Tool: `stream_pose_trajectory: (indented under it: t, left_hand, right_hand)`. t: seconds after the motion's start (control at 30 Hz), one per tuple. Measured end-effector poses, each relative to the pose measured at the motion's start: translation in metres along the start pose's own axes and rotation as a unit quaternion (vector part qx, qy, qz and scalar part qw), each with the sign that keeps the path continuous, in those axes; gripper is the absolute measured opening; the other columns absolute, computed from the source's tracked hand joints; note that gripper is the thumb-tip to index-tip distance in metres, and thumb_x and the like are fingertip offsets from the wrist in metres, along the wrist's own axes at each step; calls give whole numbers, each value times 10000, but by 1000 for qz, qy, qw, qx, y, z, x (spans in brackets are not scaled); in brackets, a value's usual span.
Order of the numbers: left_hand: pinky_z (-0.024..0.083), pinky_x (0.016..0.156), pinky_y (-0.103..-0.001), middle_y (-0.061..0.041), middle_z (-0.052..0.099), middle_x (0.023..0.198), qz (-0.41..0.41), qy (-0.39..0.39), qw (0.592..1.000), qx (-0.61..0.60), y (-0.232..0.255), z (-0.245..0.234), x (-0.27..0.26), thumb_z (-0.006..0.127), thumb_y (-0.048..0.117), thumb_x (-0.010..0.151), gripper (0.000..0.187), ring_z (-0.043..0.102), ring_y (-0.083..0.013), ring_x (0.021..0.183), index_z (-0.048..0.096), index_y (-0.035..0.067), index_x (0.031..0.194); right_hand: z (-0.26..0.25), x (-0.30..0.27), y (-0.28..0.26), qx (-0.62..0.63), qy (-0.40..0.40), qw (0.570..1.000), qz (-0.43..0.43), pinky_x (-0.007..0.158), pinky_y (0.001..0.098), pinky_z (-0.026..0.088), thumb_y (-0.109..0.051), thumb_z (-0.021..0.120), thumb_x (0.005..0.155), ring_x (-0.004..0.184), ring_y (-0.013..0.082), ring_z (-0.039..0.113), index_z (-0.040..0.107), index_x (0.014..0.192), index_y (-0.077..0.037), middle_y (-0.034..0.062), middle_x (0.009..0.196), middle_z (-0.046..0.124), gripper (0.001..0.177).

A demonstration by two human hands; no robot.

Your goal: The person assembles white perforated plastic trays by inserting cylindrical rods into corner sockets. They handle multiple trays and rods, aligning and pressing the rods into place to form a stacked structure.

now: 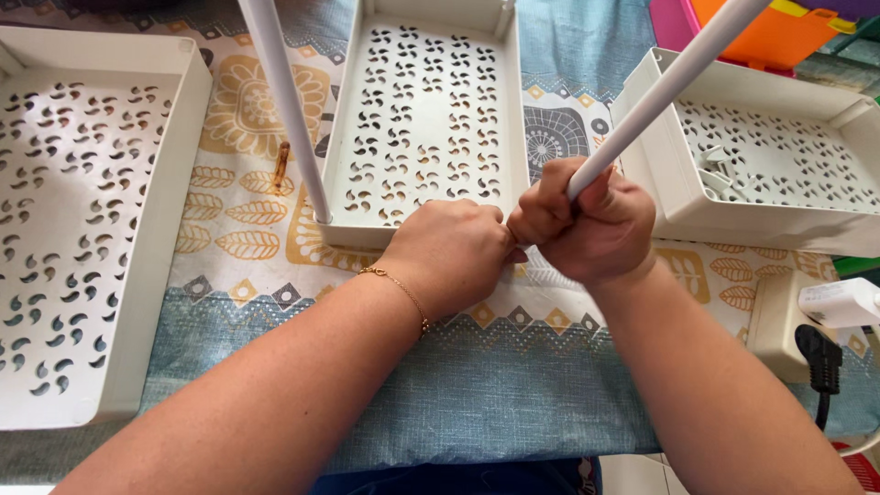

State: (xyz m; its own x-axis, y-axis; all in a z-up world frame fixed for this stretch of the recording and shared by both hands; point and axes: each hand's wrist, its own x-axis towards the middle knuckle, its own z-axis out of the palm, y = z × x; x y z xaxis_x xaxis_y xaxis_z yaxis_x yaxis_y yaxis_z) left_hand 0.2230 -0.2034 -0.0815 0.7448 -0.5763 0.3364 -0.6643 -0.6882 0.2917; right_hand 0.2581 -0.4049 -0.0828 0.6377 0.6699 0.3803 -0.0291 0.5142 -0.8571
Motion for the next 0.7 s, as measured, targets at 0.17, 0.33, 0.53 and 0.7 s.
stream_pose_trajectory:
  t: [0.17, 0.33, 0.53, 0.7]
  left_hand:
    - [562, 728, -440, -69, 721, 839, -17, -24, 1000, 5, 3, -4, 3, 620, 410, 946, 362, 710, -271, 830, 744, 116, 775]
    - [567, 738, -436, -60, 724, 869, -36, -52, 998, 12, -2, -5, 4, 608, 429, 963, 373, 714, -260, 855, 754, 121, 811]
    - [570, 742, -423, -35, 735, 897, -7, -38, 999, 17, 2, -5, 3, 643, 354, 910, 247, 722, -244, 866, 786, 177, 815]
    - [556, 762, -441, -52, 730, 887, -7, -65, 998, -7, 3, -9, 4, 647, 410, 915, 312, 714, -272, 870, 779, 151, 802]
  right_hand:
    - [6, 7, -12, 31, -15, 999, 26, 625, 342, 286, -492, 647, 1044, 603, 158, 348, 526, 858, -41, 19, 642, 368, 503]
    - [49, -1, -5, -139, 217, 962, -85, 892, 397, 460, -441, 571, 1029, 904, 229, 515, 536, 1056, -80, 88, 920, 529, 364]
    - [54, -6, 23, -58, 278, 945, -162, 703, 337, 358, -428, 554, 1155, 716, 181, 413, 531, 989, -44, 78, 777, 466, 419]
    - [10, -7, 2, 16, 59, 996, -68, 578, 340, 263, -463, 580, 1125, 561, 142, 316, 544, 871, -38, 24, 619, 366, 496]
